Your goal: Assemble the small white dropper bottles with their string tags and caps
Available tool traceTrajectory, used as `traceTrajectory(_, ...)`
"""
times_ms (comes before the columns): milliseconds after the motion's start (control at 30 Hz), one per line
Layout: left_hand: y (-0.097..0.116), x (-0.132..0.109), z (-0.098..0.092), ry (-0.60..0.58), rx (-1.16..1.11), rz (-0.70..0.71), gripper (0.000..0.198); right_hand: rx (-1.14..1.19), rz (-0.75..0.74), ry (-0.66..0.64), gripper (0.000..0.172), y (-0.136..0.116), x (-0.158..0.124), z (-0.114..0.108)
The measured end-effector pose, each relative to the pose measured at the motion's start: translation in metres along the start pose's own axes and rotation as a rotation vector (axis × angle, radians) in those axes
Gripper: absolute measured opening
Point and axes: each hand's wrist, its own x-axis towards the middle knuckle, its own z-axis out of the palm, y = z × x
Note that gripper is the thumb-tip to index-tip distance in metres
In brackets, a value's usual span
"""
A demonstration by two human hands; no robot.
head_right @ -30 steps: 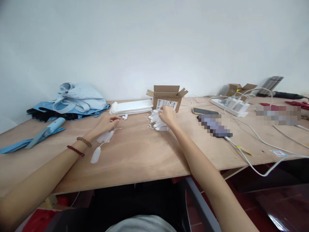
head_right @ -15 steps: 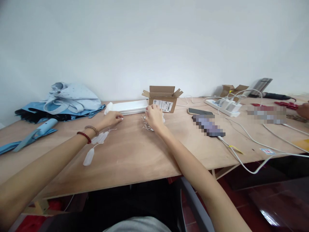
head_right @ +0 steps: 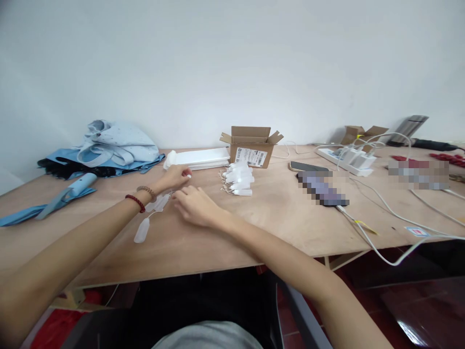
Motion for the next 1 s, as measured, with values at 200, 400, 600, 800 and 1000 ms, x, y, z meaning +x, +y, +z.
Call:
traceTrajectory(200, 0.015, -0.015, -0.027, 0.084, -0.148, -0.095, 0.022, 0.012, -0.203, -0.127, 0.032, -0.041, 0.007, 0.013)
traceTrajectory(400, 0.020, -0.044, -0.040, 0.194, -0.258, -0.125, 0.023, 0.046, -0.145, -0.150, 0.062, -0.055, 0.019, 0.029)
traceTrajectory(600, 0.015, -0.049, -0.038, 0.283, -0.278, -0.124, 0.022, 0.059, -0.123, -0.146, 0.062, -0.051, 0.019, 0.034)
traceTrajectory(800, 0.020, -0.048, -0.035, 0.262, -0.424, -0.158, 0.021, 0.131, -0.128, -0.229, 0.048, -0.035, -0.001, 0.007)
traceTrajectory(1000, 0.033, -0.053, -0.042, 0.191, -0.618, -0.243, 0.019, 0.200, 0.007, -0.277, 0.042, -0.006, -0.011, -0.010)
